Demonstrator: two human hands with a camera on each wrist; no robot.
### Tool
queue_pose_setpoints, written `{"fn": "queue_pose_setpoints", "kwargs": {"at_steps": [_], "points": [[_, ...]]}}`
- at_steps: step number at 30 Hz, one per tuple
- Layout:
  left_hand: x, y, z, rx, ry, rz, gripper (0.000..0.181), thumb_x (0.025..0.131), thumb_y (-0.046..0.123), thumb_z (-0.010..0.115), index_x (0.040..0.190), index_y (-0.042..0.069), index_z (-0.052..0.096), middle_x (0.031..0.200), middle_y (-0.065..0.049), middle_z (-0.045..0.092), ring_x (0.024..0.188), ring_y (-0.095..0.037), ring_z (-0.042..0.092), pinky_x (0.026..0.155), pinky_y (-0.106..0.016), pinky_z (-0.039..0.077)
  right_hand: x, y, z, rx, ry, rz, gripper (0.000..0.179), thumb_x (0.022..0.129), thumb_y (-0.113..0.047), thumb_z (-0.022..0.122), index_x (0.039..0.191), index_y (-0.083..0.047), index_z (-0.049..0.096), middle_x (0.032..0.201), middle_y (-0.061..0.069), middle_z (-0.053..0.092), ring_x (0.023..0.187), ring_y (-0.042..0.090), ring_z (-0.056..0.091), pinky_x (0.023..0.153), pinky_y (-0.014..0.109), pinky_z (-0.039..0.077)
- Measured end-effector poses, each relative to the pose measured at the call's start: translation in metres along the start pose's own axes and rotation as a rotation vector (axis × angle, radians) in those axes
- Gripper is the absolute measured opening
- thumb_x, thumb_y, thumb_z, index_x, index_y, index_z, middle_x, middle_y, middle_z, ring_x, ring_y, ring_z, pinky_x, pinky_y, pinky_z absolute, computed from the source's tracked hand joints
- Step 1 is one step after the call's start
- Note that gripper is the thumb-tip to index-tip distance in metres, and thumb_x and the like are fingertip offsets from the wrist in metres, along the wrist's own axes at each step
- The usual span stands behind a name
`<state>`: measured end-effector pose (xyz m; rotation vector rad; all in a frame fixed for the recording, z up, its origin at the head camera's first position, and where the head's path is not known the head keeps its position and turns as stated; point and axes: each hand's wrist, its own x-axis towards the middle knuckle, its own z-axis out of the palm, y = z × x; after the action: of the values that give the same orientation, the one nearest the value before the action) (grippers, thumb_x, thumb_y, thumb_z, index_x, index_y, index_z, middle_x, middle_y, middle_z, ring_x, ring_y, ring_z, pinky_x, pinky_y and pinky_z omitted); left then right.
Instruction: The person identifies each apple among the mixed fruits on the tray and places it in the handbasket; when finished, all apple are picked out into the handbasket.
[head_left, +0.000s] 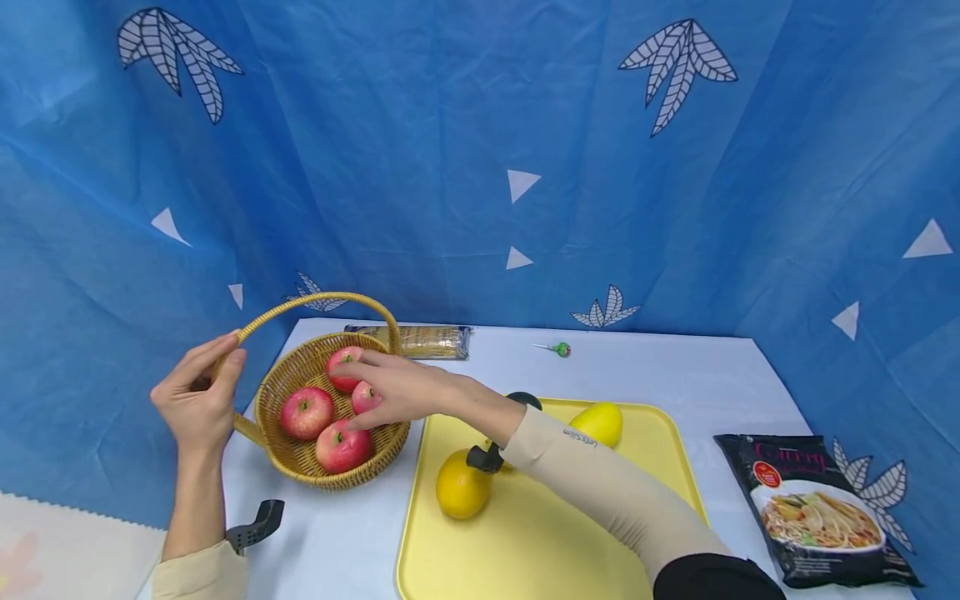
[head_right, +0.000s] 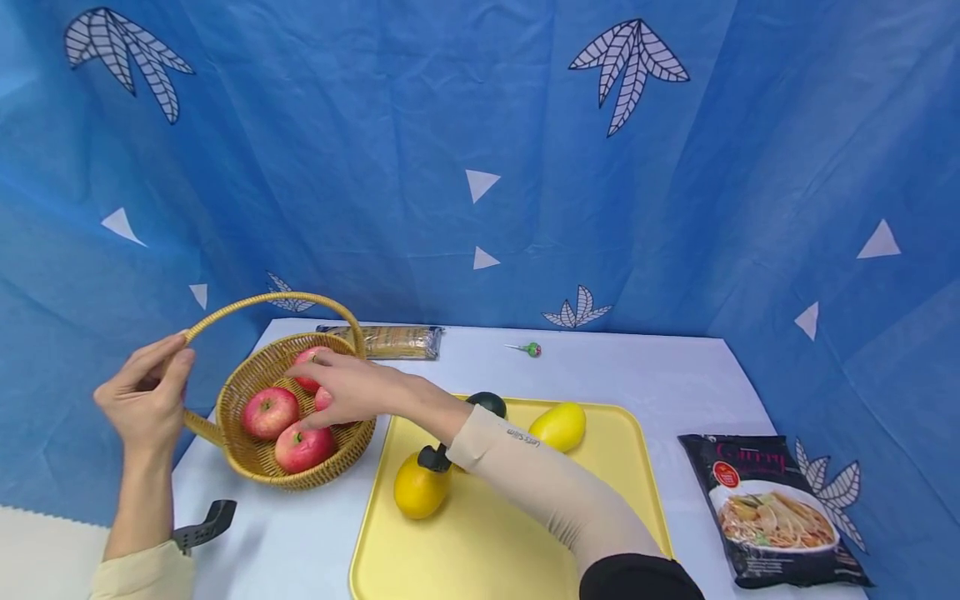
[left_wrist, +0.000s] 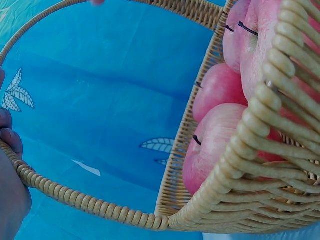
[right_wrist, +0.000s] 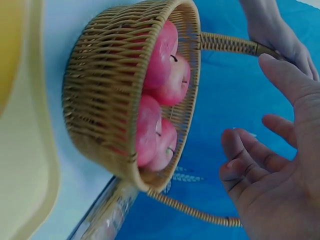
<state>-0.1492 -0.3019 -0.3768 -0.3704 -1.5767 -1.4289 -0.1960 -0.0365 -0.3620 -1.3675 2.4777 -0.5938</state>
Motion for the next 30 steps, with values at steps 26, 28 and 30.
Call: {"fn": "queue_pose_setpoints", "kwargs": {"at_steps": [26,28,30], "points": [[0.005,0.031,0.028,0.231,0.023,0.2,0.029,0.089,0.018,0.073,0.098,-0.01,0.076,0.101,-0.023,0.075,0.099,-0.014,0.07,0.091,-0.019,0.05,-0.123,0.067,-0.016,0.088,0.169,0.197,0.073,0.091,-0.057,0.067,0.153,-0.03,0.04,0.134,-0.005,0.054,0.098,0.012,0.057,0.075,0.027,0.052],[0.006,0.039,0.042,0.311,0.019,0.285,0.037,0.091,0.03,0.071,0.097,-0.005,0.078,0.101,-0.024,0.074,0.106,-0.026,0.068,0.099,-0.026,0.047,-0.129,0.075,-0.018,0.075,0.223,0.212,0.071,0.092,-0.055,0.068,0.152,-0.029,0.042,0.132,-0.004,0.055,0.098,0.011,0.055,0.075,0.029,0.051],[0.005,0.044,0.058,0.339,0.006,0.375,0.041,0.091,0.038,0.069,0.095,-0.002,0.079,0.099,-0.023,0.074,0.105,-0.036,0.066,0.1,-0.031,0.045,-0.136,0.083,-0.02,0.05,0.292,0.227,0.067,0.093,-0.054,0.067,0.151,-0.029,0.045,0.131,-0.004,0.056,0.101,0.012,0.055,0.078,0.032,0.051]]}}
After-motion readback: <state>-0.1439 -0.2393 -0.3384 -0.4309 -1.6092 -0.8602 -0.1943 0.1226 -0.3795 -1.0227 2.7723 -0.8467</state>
